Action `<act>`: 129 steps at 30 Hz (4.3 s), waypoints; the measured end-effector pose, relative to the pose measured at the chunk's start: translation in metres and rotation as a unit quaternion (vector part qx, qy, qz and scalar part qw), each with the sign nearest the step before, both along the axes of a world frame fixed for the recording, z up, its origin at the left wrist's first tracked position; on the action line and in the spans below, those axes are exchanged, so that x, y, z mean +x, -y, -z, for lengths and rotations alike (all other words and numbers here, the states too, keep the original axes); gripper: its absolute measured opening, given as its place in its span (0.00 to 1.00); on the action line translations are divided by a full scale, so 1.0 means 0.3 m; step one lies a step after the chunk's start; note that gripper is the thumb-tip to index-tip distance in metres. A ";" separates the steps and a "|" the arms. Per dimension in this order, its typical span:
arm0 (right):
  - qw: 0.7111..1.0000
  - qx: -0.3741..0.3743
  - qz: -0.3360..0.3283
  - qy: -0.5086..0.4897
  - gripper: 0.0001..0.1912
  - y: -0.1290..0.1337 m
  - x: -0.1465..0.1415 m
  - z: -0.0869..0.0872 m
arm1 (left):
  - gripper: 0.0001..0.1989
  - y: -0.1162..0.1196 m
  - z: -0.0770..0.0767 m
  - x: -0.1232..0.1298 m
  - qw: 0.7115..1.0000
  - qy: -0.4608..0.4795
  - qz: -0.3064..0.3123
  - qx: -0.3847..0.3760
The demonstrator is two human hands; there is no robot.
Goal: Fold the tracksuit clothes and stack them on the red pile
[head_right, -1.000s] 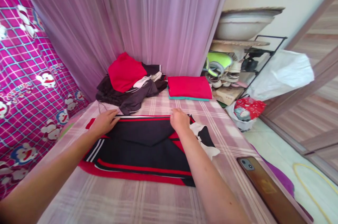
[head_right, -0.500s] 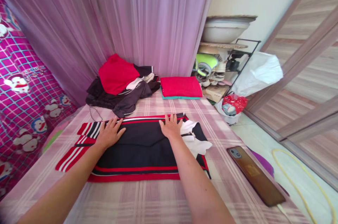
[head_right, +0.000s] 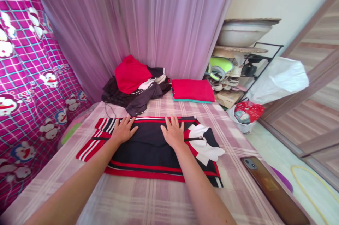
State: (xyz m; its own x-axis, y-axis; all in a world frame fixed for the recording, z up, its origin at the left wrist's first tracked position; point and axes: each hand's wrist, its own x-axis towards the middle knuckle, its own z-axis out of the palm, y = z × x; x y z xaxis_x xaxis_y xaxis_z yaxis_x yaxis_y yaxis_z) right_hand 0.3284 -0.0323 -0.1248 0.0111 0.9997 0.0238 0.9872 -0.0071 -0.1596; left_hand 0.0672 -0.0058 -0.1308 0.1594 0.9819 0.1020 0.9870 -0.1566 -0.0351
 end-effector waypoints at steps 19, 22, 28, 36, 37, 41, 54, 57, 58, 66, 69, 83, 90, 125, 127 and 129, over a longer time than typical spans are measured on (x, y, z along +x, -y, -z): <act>0.999 -0.008 -0.042 -0.016 0.29 0.055 -0.028 0.029 | 0.34 0.003 -0.032 -0.053 0.999 0.028 -0.019 -0.026; 0.999 0.000 -0.044 -0.013 0.29 0.052 -0.027 0.035 | 0.33 0.017 -0.041 -0.141 0.998 0.022 -0.051 -0.017; 0.999 -0.001 -0.042 -0.012 0.29 0.050 -0.030 0.035 | 0.32 0.025 -0.010 -0.260 0.993 0.050 -0.101 -0.023; 0.999 -0.016 -0.035 -0.005 0.29 0.051 -0.034 0.024 | 0.30 0.101 -0.061 -0.128 0.992 0.030 -0.086 0.085; 0.999 -0.017 -0.036 -0.005 0.29 0.051 -0.034 0.024 | 0.30 0.117 -0.066 -0.085 0.992 0.036 -0.058 0.108; 0.999 -0.019 -0.032 -0.009 0.29 0.053 -0.037 0.020 | 0.29 0.158 -0.051 0.080 0.995 0.072 0.013 0.067; 0.949 0.082 -0.001 -0.304 0.26 0.062 -0.099 -0.008 | 0.29 0.156 0.022 0.113 0.997 0.077 0.009 0.006; 0.849 0.038 -0.018 -0.527 0.33 0.054 -0.151 -0.027 | 0.29 0.158 0.022 0.117 0.997 0.071 0.009 0.008; 0.810 0.008 -0.017 -0.587 0.34 0.051 -0.160 -0.030 | 0.29 0.159 0.021 0.118 0.998 0.070 0.007 0.005; 0.727 -0.085 0.031 -0.681 0.41 0.027 -0.077 -0.018 | 0.29 0.161 0.018 0.116 0.997 0.075 0.004 -0.010; 0.709 -0.065 0.047 -0.700 0.42 0.022 -0.023 -0.020 | 0.29 0.163 0.016 0.115 0.997 0.070 0.003 -0.013; 0.829 0.210 0.053 -0.515 0.25 0.012 0.035 0.062 | 0.28 0.173 -0.006 0.122 0.999 0.048 0.009 -0.006; 0.995 0.034 -0.051 -0.080 0.26 0.051 -0.080 0.038 | 0.28 0.171 -0.004 0.118 0.999 0.051 0.013 0.001; 0.998 0.046 0.040 -0.012 0.26 0.010 0.147 0.059 | 0.22 0.023 -0.077 0.027 0.515 0.828 -0.185 -0.121; 0.998 0.049 0.038 -0.013 0.26 0.010 0.149 0.062 | 0.25 0.019 -0.076 -0.020 0.583 0.787 -0.187 -0.081; 0.998 0.049 0.038 -0.014 0.26 0.009 0.150 0.065 | 0.26 0.020 -0.074 -0.033 0.647 0.741 -0.177 -0.031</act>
State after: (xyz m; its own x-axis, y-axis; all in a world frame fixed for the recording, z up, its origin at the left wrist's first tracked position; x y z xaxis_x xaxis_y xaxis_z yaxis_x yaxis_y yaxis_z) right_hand 0.3734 -0.0349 -0.1442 0.0894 0.9888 0.1196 0.9793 -0.0654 -0.1915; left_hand 0.0572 -0.0117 -0.1087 -0.3043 0.9397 -0.1558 -0.0960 0.1324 0.9865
